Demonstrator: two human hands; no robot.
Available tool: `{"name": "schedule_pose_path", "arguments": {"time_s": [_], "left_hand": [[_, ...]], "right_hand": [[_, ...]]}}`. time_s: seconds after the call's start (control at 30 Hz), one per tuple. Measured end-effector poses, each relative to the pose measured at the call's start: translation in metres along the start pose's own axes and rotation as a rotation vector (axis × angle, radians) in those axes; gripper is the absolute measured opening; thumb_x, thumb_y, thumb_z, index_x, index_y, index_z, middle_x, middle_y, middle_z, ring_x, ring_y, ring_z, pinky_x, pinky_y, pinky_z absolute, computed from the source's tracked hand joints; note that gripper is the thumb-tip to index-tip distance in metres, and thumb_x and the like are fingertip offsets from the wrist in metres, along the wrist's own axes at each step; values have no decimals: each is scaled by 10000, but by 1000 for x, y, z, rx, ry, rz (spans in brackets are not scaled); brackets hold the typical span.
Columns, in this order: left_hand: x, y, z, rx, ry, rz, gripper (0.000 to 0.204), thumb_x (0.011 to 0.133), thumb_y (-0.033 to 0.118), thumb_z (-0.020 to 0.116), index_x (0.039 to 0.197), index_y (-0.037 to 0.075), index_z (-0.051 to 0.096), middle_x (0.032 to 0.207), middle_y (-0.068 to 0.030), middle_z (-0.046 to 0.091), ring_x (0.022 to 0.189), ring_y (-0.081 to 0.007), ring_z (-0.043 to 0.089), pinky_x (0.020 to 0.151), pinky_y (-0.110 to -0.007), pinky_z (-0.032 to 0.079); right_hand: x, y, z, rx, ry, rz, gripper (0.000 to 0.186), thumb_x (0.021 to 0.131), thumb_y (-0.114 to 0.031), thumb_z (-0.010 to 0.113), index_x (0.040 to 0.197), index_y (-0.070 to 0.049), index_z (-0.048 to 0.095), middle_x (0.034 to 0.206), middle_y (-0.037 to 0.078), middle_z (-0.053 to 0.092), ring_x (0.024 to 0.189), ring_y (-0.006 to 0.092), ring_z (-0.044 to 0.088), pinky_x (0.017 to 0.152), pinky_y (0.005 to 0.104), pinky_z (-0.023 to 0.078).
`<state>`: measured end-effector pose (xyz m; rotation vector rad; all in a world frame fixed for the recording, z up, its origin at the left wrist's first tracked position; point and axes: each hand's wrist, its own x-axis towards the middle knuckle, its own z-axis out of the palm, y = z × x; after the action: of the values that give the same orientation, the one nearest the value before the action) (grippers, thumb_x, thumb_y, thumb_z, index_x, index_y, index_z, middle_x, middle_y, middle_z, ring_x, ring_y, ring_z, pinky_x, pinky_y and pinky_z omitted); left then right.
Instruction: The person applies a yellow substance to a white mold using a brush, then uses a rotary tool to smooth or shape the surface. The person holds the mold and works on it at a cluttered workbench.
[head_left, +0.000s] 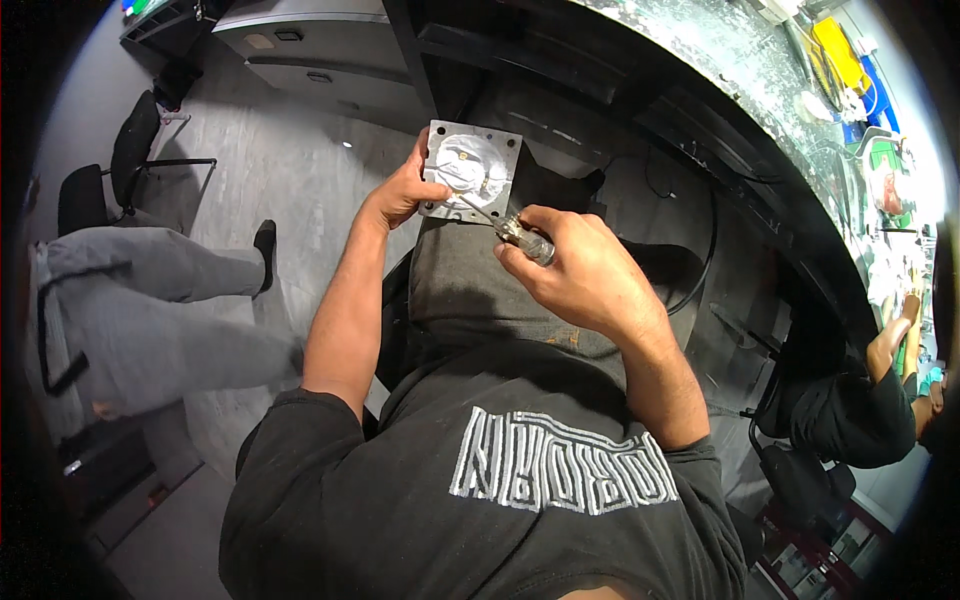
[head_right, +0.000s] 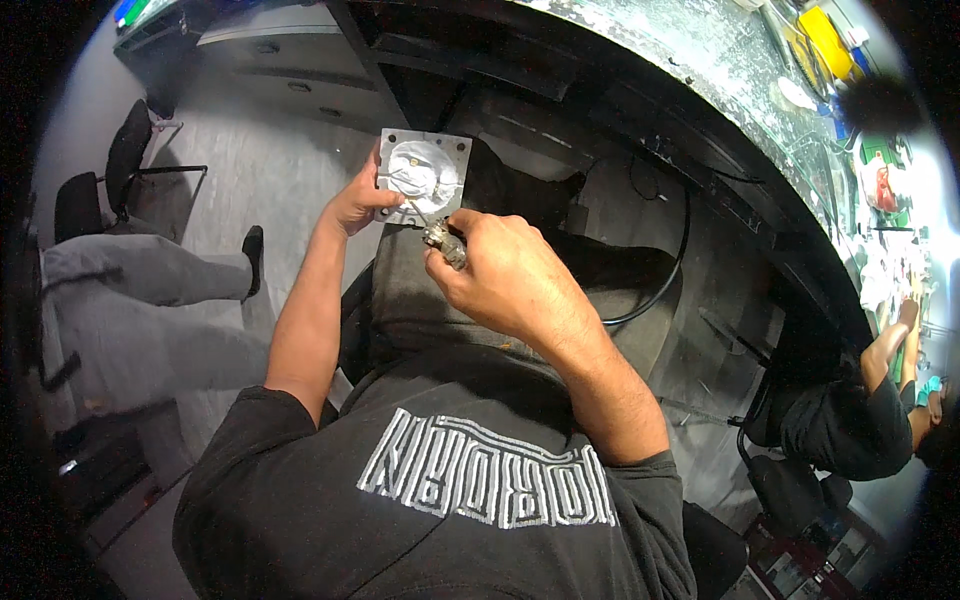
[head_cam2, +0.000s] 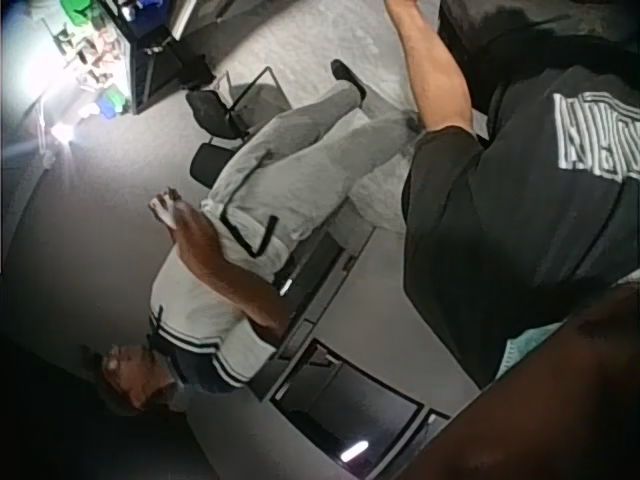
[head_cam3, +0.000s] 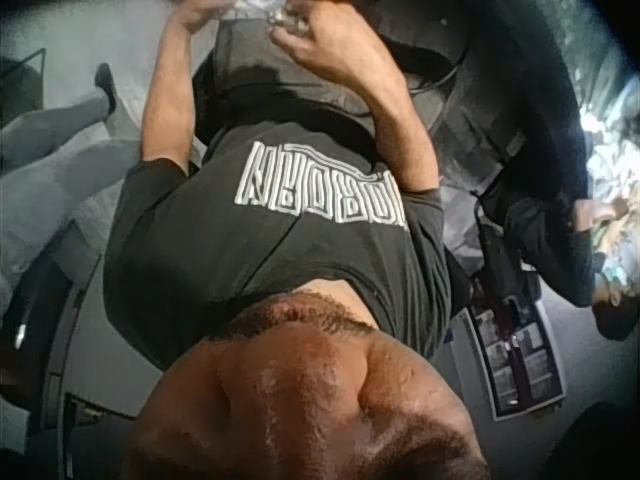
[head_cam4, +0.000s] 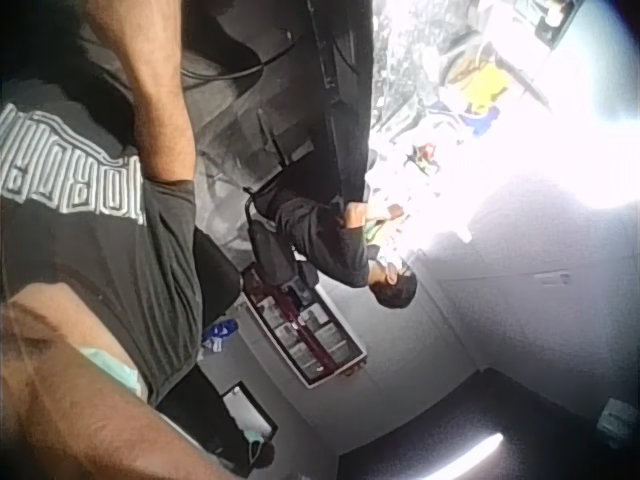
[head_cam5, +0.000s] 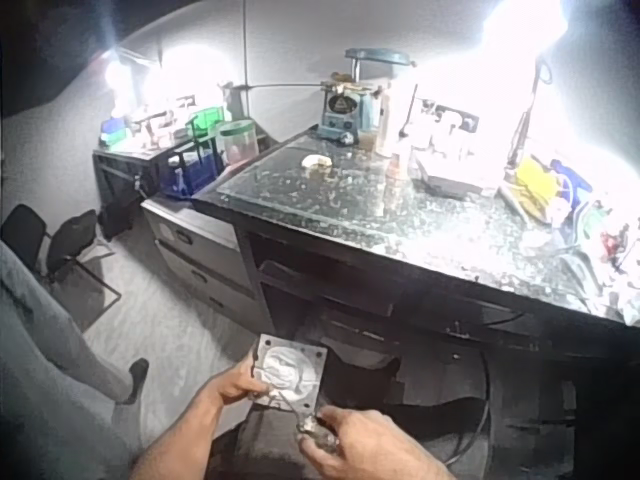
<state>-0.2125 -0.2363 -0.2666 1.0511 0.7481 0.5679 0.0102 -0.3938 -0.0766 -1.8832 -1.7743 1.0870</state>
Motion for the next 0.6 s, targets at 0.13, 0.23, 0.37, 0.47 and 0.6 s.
{"name": "schedule_pose_path", "arguments": {"time_s": [0.13,0.23,0.37,0.47,0.6], "left_hand": [[1,1,1,19,-9,-2,1161,699,29,757,1694,157,173,1519,-81,490,1391,-222,490,1196,-367,371],[2,2,2,21,-16,1,1153,697,37,768,1687,153,190,1504,-78,500,1382,-220,494,1193,-367,373],[-2,5,5,23,2,7,1150,690,50,785,1680,144,207,1493,-70,508,1377,-218,494,1194,-367,369],[2,1,2,44,-17,31,1150,686,55,791,1677,132,213,1500,-69,506,1390,-215,482,1202,-365,356],[1,1,0,44,-17,32,1155,680,53,794,1675,117,212,1520,-74,493,1409,-212,465,1216,-356,332]], "right_hand": [[0,-4,2,6,-12,72,384,943,-291,725,1103,57,730,796,225,736,702,318,750,695,421,565],[-1,-1,2,44,12,18,392,945,-296,725,1111,59,726,775,229,728,704,328,750,697,423,566],[-1,-10,-7,-21,-34,29,390,955,-256,682,1103,103,728,855,287,745,821,380,778,819,455,615],[0,-8,-5,-13,-37,56,390,956,-259,683,1098,101,729,852,287,744,826,382,778,819,460,613],[1,-8,-2,-16,-39,54,385,957,-261,682,1089,97,731,849,284,744,829,385,777,820,463,613]]}}
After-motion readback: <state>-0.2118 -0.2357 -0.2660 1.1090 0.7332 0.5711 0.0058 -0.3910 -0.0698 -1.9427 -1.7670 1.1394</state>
